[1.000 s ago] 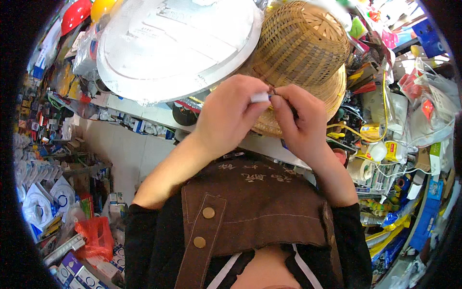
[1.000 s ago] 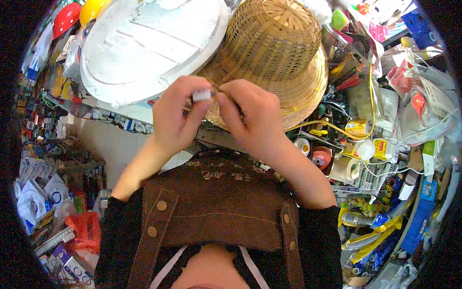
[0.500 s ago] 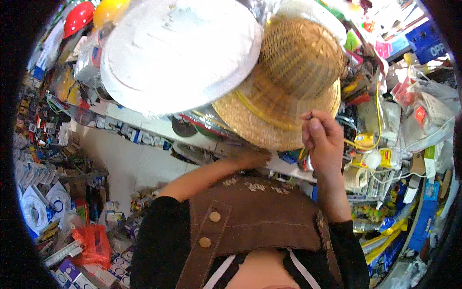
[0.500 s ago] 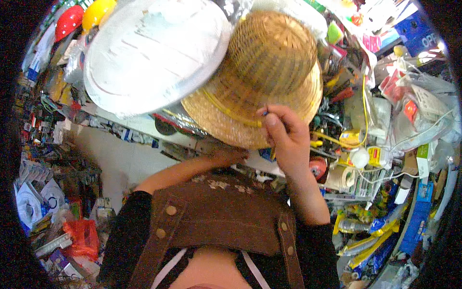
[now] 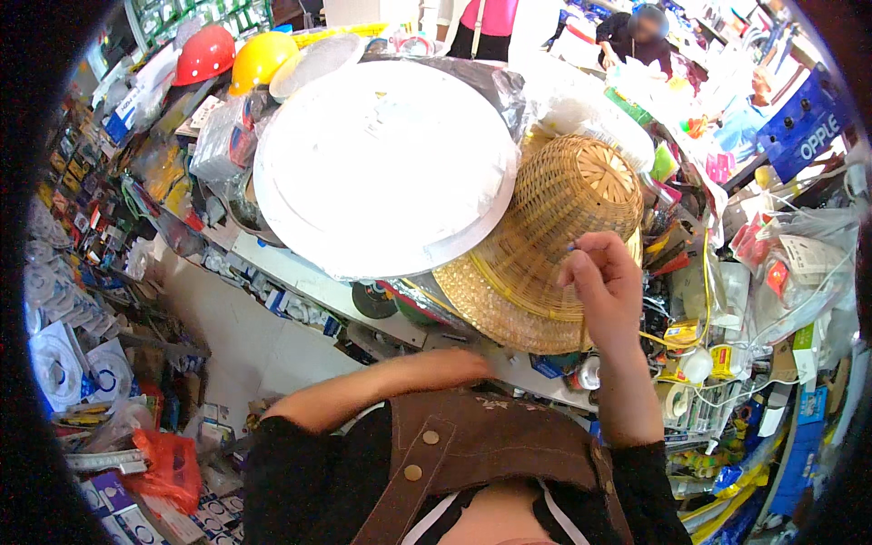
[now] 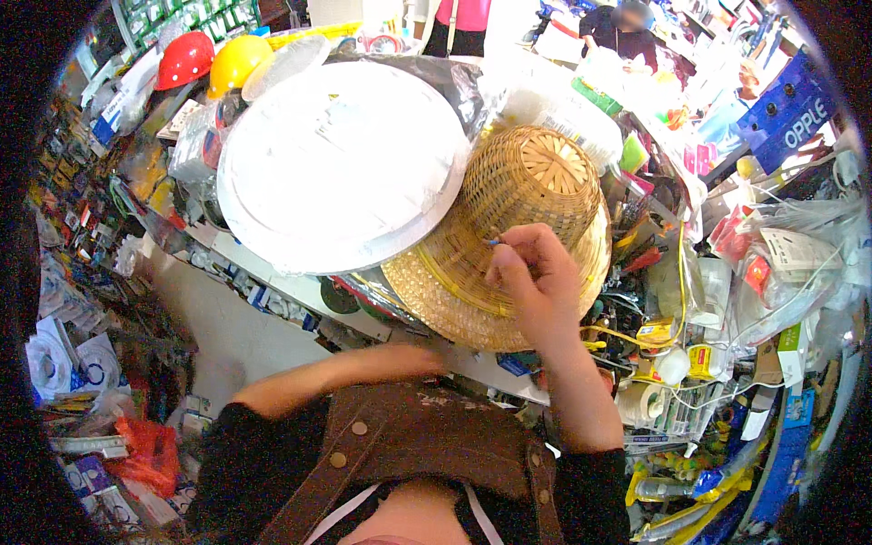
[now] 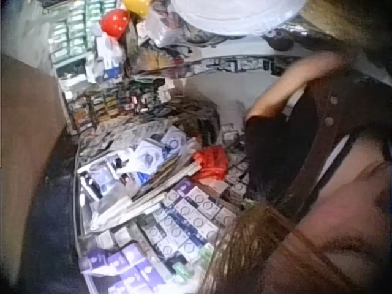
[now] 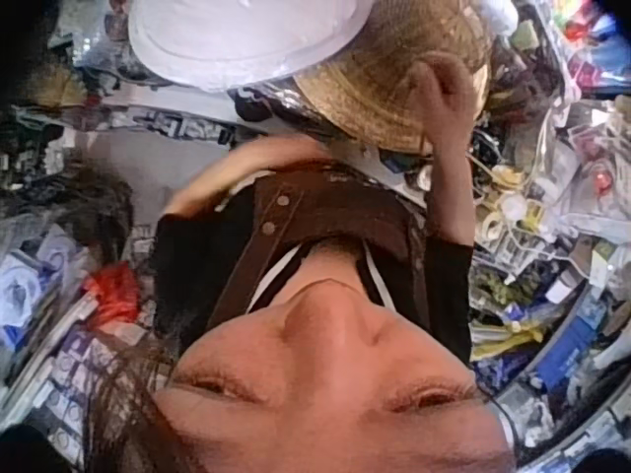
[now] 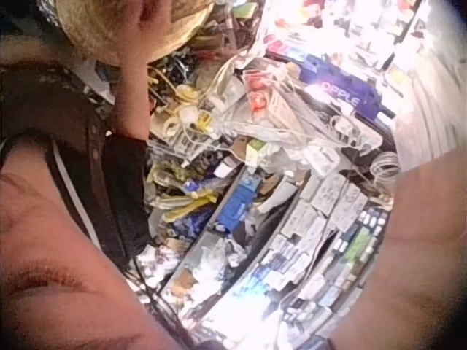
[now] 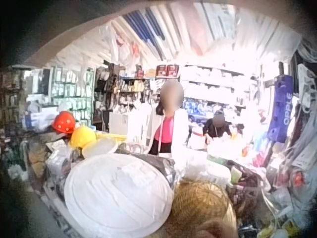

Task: The person assembles a ceiling light fixture by attaching a mounting bracket to the back of a circular light cover. They then retrieve a light bulb, write on it with a marker, and place it in a plastic bag.

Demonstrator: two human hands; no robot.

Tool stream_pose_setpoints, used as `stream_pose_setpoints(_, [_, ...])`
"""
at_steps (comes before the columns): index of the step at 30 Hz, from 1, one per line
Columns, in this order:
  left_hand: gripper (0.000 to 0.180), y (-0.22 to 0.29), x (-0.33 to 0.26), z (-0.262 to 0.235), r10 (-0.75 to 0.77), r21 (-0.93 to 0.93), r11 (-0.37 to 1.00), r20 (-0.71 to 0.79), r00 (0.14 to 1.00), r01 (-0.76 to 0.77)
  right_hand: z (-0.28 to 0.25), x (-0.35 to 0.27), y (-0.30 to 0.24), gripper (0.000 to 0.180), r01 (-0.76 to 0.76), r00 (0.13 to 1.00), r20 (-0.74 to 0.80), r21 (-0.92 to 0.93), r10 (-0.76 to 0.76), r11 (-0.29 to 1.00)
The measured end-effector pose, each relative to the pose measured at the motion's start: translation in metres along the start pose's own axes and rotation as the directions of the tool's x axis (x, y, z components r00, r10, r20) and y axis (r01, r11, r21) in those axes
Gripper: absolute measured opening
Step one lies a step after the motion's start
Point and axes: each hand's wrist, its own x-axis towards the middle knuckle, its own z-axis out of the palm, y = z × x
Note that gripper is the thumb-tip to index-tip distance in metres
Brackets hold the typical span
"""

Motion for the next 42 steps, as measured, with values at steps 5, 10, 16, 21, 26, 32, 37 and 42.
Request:
stream_pose_setpoints(5, [0.018, 0.091, -0.052, -0.211, -0.014, 0.289, 0.924, -0.631, 0.776, 0.251, -0.052, -0.009, -0.011, 0.002, -0.012, 0.963, -0.270, -0.110, -0.018, 0.994])
stream_pose_setpoints(10, [0.037, 0.002, -0.024, -0.352, -0.290, 0.287, 0.374, -0.867, 0.405, 0.882, -0.084, -0.030, 0.000, 0.005, 0.154, 0.882, -0.444, -0.046, -0.158, 0.987])
stream_pose_setpoints(16, [0.051, -0.067, 0.020, -0.379, -0.554, 0.080, 0.609, -0.669, 0.495, 0.790, -0.144, -0.076, 0.022, 0.010, 0.295, 0.582, -0.796, 0.019, -0.164, 0.955])
stream_pose_setpoints(21, [0.045, -0.059, 0.022, -0.368, -0.419, 0.021, 0.748, -0.761, 0.496, 0.664, -0.162, -0.093, 0.014, 0.014, 0.438, 0.505, -0.833, 0.022, -0.226, 0.899])
stream_pose_setpoints(26, [0.031, -0.005, 0.026, -0.343, -0.240, -0.228, 0.971, -0.893, 0.381, 0.077, -0.132, -0.100, 0.001, 0.019, 0.387, 0.680, -0.728, 0.262, -0.083, 0.884])
stream_pose_setpoints(32, [0.030, 0.092, 0.005, -0.235, -0.413, -0.551, 0.760, -0.819, 0.398, -0.346, -0.062, -0.081, -0.015, 0.023, 0.160, 0.937, -0.332, 0.137, -0.107, 0.978])
stream_pose_setpoints(37, [0.030, 0.106, 0.006, -0.169, -0.275, -0.477, 0.745, -0.856, 0.437, -0.466, -0.036, -0.049, -0.013, 0.024, 0.008, 0.989, -0.146, 0.086, 0.005, 0.996])
stream_pose_setpoints(42, [0.027, 0.110, 0.004, -0.145, -0.192, -0.434, 0.745, -0.867, 0.459, -0.507, -0.019, -0.027, -0.014, 0.030, 0.045, 0.995, -0.094, 0.049, -0.041, 0.998])
